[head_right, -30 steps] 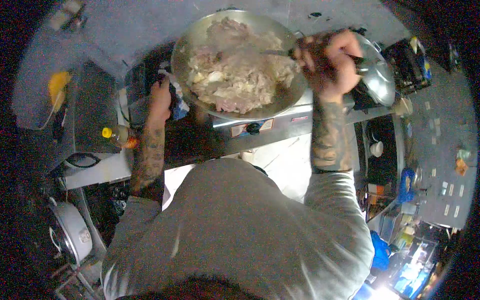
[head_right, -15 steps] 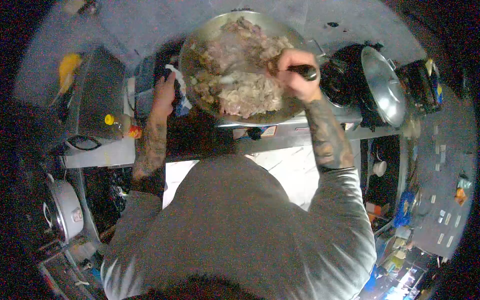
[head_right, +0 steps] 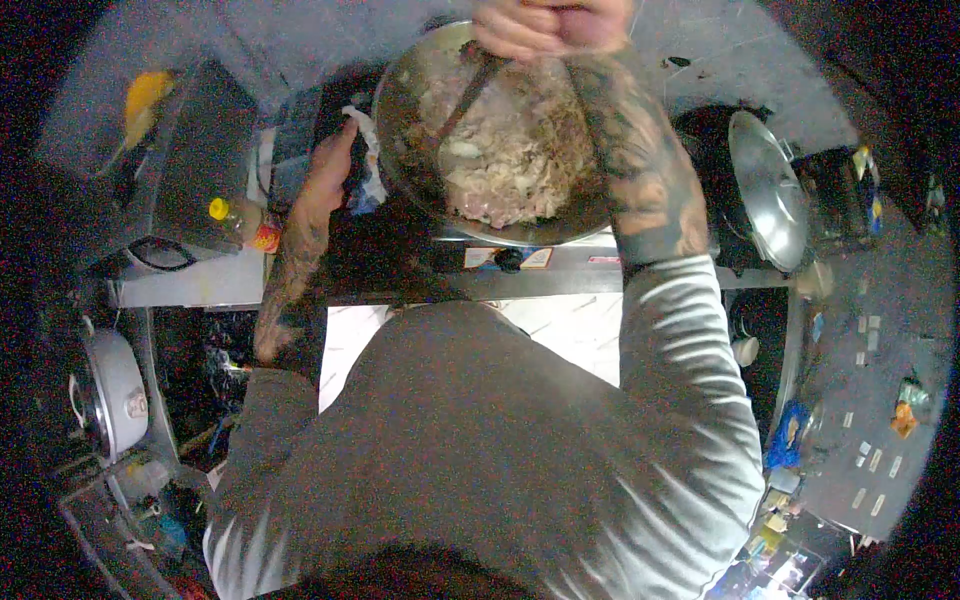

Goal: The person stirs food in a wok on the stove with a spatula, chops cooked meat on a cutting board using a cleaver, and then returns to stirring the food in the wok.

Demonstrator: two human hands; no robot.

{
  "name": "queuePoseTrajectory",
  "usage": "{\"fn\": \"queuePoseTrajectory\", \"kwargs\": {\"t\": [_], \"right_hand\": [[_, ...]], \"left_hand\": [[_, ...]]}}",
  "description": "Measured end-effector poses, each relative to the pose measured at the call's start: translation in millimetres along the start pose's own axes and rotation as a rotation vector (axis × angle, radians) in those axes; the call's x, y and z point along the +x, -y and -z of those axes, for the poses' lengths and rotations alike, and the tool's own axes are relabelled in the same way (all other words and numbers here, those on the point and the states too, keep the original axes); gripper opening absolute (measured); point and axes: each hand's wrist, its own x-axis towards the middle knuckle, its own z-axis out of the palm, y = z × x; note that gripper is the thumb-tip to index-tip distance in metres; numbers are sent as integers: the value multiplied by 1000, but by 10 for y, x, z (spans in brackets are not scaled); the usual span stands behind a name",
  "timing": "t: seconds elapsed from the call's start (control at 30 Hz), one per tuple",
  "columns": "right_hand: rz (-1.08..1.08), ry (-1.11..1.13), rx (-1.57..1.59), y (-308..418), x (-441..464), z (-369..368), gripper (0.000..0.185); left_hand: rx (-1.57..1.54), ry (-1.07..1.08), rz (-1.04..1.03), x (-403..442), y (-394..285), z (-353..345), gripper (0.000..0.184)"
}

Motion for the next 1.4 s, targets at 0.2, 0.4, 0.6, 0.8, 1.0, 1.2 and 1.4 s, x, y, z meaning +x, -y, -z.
{"fn": "queuePoseTrajectory", "kwargs": {"t": [0.2,0.4,0.6,0.8,1.0,1.2,1.4], "right_hand": [[-286,25,-1,-643,366,158,19],[-393,69,-715,-1604,229,307,25],[-450,-460,-488,-704,-351,893,19],[31,-602,-259,296,-1149,753,8],[363,-821,-274,357,-1527,437,10],[313,-467,-195,348,-958,-43,12],[-161,-119,-91,-227,-252,-188,9]], "left_hand": [[1,-23,-22,-38,-49,-100,38],[885,-111,-462,279,303,242,47],[688,-156,-447,373,387,190,49],[133,-179,-105,96,232,-44,43],[47,-126,-18,59,177,-98,48],[173,-199,41,-177,-59,-231,53],[189,-114,-30,146,193,-1,45]]}}
